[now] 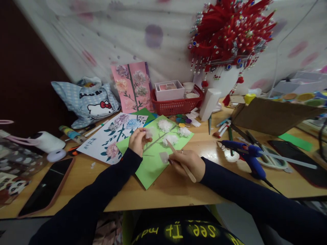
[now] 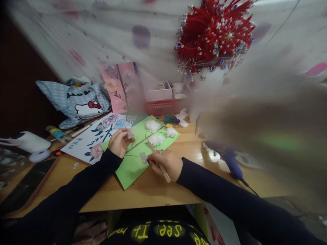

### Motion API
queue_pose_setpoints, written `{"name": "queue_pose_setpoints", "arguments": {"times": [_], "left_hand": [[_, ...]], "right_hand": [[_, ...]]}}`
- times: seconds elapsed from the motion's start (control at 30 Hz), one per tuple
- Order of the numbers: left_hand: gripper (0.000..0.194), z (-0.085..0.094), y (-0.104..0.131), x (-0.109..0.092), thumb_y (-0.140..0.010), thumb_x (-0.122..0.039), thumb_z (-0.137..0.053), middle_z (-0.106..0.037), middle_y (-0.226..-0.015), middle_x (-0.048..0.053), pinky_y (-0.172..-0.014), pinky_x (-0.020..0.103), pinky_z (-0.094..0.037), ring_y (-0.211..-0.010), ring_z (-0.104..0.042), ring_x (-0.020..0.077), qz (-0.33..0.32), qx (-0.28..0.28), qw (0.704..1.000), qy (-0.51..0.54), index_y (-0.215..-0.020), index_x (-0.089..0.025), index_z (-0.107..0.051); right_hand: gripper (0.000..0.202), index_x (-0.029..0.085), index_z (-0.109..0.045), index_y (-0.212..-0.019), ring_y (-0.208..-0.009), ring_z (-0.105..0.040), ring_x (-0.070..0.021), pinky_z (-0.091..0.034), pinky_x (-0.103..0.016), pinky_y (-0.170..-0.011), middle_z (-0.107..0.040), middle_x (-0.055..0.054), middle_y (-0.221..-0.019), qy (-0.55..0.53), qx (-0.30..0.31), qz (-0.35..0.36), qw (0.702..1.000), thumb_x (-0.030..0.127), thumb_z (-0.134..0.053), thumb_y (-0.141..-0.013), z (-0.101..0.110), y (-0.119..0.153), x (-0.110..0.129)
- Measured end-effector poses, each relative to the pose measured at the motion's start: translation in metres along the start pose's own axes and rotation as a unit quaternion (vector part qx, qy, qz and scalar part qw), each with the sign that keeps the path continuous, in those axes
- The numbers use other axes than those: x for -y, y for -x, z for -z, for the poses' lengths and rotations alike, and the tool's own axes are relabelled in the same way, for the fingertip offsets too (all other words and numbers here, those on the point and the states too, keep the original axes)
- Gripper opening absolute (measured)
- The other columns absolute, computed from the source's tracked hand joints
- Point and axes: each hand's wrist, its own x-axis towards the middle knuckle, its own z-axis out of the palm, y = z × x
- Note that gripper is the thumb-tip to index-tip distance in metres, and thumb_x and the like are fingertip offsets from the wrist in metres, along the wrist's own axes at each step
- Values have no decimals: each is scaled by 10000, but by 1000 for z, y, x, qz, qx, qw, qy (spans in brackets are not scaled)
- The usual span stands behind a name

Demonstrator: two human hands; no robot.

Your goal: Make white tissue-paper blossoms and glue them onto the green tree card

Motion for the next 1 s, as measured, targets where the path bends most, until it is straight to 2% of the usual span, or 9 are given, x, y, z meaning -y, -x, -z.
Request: {"name": "queue_pose_setpoints", "arguments": {"times": [0.1,0.2,0.37,0.43,0.5,0.6,0.8,0.93,1.0], "left_hand": [[142,2,-4,4,-596,-222,-533,-557,-507,-54,-427,181,-424,-411,-514,70,2,-16,1000,-6,-709,-171,-464],[172,3,-5,9,-622,-249,-559,-526,-487,-75,-429,176,-420,-395,-494,61,0,-14,1000,-28,-735,-178,-450],[314,6,-6,18,-621,-376,-670,-496,-497,-91,-487,184,-448,-419,-493,48,-27,30,994,-102,-773,-168,-490],[365,8,-5,19,-605,-418,-697,-524,-519,-76,-495,189,-447,-434,-503,52,-37,58,989,-131,-782,-159,-510],[387,8,-5,19,-596,-437,-710,-552,-531,-59,-490,194,-438,-439,-509,60,-45,79,983,-158,-783,-153,-525],[380,6,-3,17,-605,-449,-708,-582,-543,-37,-491,203,-433,-451,-526,76,-44,120,969,-210,-772,-149,-545],[296,6,0,17,-647,-411,-689,-627,-618,-3,-529,222,-445,-517,-562,107,-15,271,907,-323,-752,-152,-591],[202,8,2,21,-733,-352,-625,-647,-647,11,-565,226,-428,-558,-560,120,-68,329,839,-429,-770,-154,-627],[189,9,3,21,-753,-339,-602,-648,-646,13,-570,227,-422,-566,-556,124,-89,337,818,-457,-772,-153,-632]], "right_hand": [[171,156,-624,-968,-586,-579,-120,-448,-229,-547,-638,-45,-726,-7,52,17,998,251,-502,-895,-1,0,-2],[267,149,-632,-974,-614,-592,-128,-459,-232,-567,-646,-58,-733,-29,50,21,998,355,-471,-921,2,-2,-7],[628,150,-573,-1158,-568,-570,-120,-464,-244,-536,-645,-55,-741,-104,-32,-116,987,564,-153,-942,18,-4,-18],[715,142,-643,-1014,-507,-540,-110,-448,-236,-482,-626,-46,-669,-124,-91,-170,973,618,-119,-916,25,-5,-21],[742,139,-673,-751,-430,-505,-99,-416,-224,-422,-580,-34,-542,-130,-149,-218,956,642,-149,-903,30,-6,-24],[747,130,-650,-596,-330,-456,-81,-357,-207,-344,-526,-24,-427,-149,-175,-285,931,666,-217,-883,31,-7,-30],[690,120,-674,-645,-342,-494,-79,-380,-183,-352,-559,-21,-446,-205,-113,-324,917,715,-364,-805,13,-11,-43],[648,122,-660,-646,-337,-480,-70,-384,-176,-349,-555,-7,-456,-232,-132,-343,901,692,-393,-802,9,-13,-48],[630,123,-655,-647,-335,-476,-67,-381,-173,-345,-548,-1,-452,-233,-140,-349,897,673,-398,-811,10,-13,-49]]}}
